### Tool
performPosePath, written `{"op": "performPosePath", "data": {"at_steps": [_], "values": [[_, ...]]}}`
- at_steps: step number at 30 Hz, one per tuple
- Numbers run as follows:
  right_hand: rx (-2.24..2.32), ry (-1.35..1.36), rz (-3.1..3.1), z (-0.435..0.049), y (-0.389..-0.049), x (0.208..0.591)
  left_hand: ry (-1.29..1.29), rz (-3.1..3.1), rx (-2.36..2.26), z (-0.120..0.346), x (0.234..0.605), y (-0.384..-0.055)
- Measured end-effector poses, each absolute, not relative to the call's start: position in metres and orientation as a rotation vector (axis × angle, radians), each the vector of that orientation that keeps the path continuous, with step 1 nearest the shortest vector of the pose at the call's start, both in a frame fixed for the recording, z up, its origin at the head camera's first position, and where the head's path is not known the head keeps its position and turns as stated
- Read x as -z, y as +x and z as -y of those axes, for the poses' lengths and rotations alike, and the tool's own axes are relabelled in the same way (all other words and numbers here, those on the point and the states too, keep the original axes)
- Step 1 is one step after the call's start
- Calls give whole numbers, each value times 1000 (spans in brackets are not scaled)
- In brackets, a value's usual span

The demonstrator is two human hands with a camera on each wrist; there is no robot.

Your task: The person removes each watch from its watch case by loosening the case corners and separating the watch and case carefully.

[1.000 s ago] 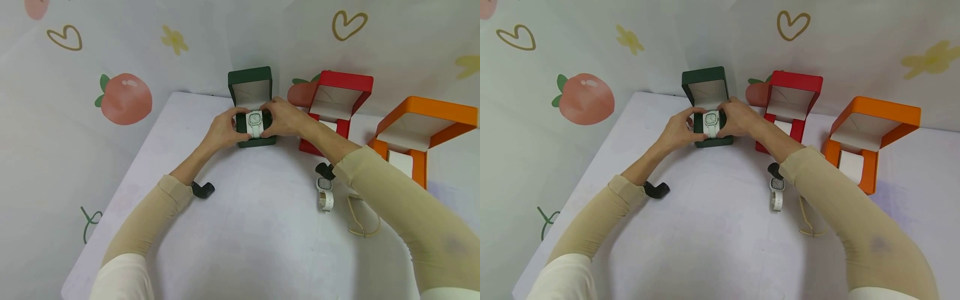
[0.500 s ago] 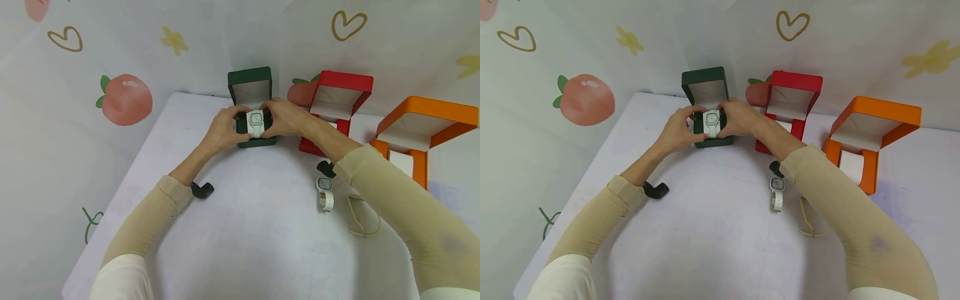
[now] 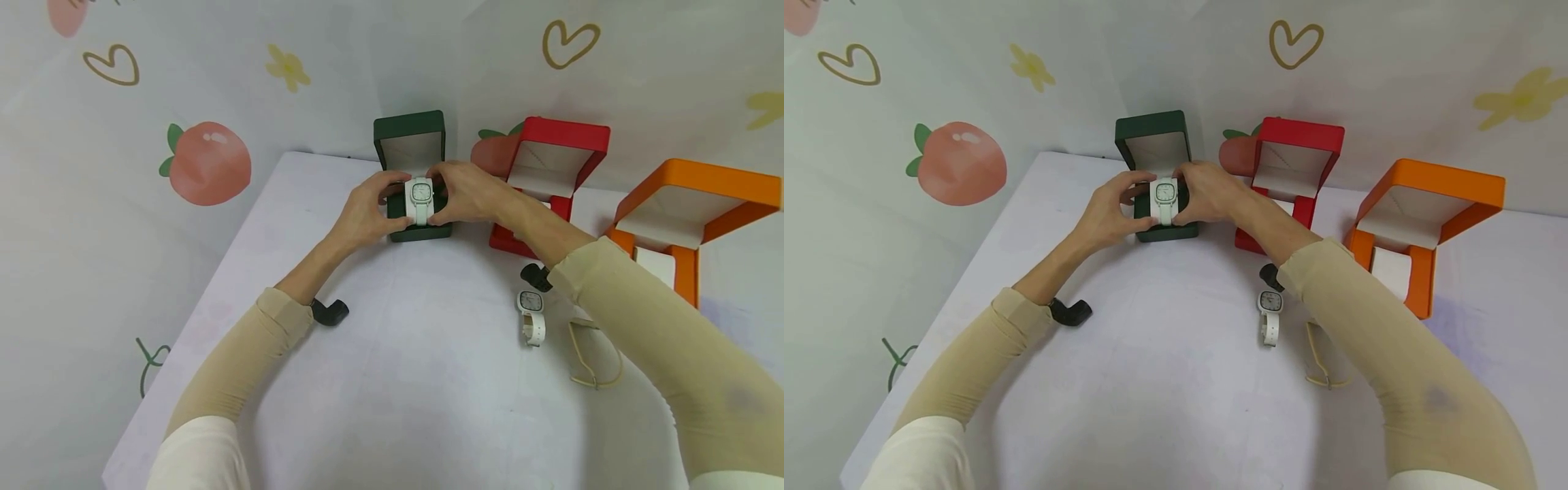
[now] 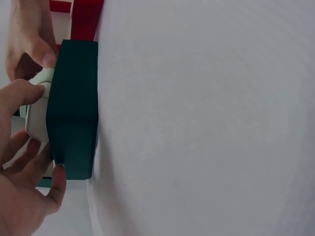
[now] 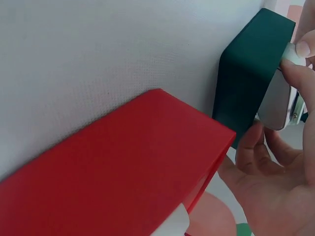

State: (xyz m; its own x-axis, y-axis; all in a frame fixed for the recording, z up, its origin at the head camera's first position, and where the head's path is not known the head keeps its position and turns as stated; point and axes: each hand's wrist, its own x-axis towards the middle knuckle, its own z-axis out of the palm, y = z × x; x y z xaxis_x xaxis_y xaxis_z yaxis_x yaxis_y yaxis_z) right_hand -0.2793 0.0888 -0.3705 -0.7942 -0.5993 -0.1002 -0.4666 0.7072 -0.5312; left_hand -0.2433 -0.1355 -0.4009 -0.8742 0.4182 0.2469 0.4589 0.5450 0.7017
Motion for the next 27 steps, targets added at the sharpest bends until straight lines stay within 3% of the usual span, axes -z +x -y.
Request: {"op": "performPosePath", "data": {"at_steps": [27], "values": [[828, -803, -2567, -100, -276, 363, -768, 2748, 1329, 135, 389, -239]]}}
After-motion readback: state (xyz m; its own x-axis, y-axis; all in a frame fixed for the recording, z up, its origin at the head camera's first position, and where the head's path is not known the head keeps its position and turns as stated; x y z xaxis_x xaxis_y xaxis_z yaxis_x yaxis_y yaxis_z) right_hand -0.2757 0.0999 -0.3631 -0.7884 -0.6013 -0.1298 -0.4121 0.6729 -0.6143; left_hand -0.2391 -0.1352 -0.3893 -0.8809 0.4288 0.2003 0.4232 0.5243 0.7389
